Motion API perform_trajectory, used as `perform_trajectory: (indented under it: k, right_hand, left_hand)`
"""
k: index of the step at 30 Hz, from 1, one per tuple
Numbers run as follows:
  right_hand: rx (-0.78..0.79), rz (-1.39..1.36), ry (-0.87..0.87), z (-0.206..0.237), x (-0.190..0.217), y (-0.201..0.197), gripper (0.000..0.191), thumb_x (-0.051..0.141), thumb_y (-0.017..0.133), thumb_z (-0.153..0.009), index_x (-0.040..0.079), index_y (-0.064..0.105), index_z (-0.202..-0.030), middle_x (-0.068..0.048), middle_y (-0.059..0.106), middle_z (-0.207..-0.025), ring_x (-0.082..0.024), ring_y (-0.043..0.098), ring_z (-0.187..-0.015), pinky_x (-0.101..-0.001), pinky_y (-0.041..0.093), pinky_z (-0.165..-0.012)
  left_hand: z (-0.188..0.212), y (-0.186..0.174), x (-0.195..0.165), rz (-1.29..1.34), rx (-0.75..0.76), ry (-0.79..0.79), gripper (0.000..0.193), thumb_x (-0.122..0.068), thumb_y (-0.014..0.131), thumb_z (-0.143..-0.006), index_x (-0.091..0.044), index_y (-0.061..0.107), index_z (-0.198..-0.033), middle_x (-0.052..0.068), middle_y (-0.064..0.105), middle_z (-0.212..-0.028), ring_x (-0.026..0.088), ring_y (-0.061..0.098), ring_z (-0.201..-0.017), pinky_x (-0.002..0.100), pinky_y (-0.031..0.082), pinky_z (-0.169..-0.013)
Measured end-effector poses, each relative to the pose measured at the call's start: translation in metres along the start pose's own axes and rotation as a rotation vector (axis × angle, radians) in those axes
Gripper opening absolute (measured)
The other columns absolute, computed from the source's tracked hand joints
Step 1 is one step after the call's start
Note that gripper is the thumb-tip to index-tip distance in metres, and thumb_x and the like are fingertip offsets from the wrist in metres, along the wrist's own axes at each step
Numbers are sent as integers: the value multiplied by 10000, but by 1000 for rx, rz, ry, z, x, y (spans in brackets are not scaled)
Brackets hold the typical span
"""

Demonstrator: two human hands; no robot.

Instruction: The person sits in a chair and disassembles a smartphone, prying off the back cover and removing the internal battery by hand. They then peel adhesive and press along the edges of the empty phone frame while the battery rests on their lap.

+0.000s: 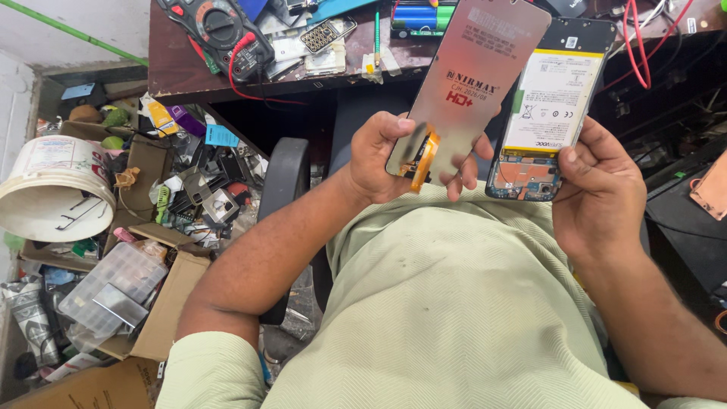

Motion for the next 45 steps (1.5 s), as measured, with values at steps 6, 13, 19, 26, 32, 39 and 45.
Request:
perform_trajectory:
  k: [6,13,19,26,32,39,45]
  right_hand:
    - [-2,-5,3,0,-1,1,362,-70,552,-1013,-56,583,-1374,-138,724,-1223,-173,698,-1152,-307,527,-1079]
    - [2,1,14,1,-1,2,360,-59,541,-1026,-52,581,-1383,-134,726,-1209,-176,702,-1133,-317,536,-1057]
    - [-3,2,12,1,0,3,360,-66,541,-1035,-53,578,-1393,-131,722,-1204,-169,700,-1133,-315,535,-1073]
    - [1,0,12,2,-2,2,378,-66,549,-1018,-57,579,-1395,-134,725,-1206,-173,700,-1130,-313,530,-1070]
    - [12,-18,10,2,-4,2,381,-67,557,-1011,-57,573,-1391,-136,723,-1214,-178,700,-1140,-314,530,-1064]
    - [10,-18,10,3,-3,-1,378,-74,560,-1018,-56,580,-1396,-135,724,-1208,-173,703,-1130,-309,532,-1061]
    - [18,-32,0,3,-3,1,369,-80,560,-1036,-63,584,-1404,-136,722,-1206,-169,700,-1128,-303,535,-1065]
  left_hand:
    - [1,0,-1,-14,-1,-5,786,-415,522,-944,100,375,-1519,310,590,-1282,371,699,-1019,446,594,-811]
    - [2,0,0,-13,7,6,757,-410,498,-961,103,385,-1506,314,589,-1288,366,701,-1006,450,595,-806]
    - [2,-2,0,-33,5,14,736,-408,490,-970,101,410,-1496,325,587,-1283,369,703,-1003,459,599,-793]
    - [5,-1,0,-7,23,6,730,-414,498,-969,123,429,-1459,311,589,-1288,370,708,-982,450,596,-802]
    - [6,-1,0,-1,1,9,749,-401,500,-957,120,415,-1488,334,582,-1286,386,702,-994,464,599,-788]
    - [4,-1,2,44,31,8,724,-394,495,-965,123,412,-1465,336,576,-1294,386,702,-1003,464,597,-797]
    - [5,-1,1,42,30,-5,720,-395,501,-963,91,411,-1485,312,582,-1291,369,703,-992,446,591,-812]
Point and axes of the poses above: each hand's wrist, its own z-axis away from the middle knuckle, its own y-axis out of the palm, x = y × z, the point moved 1 cm from there along -z, towards the middle knuckle
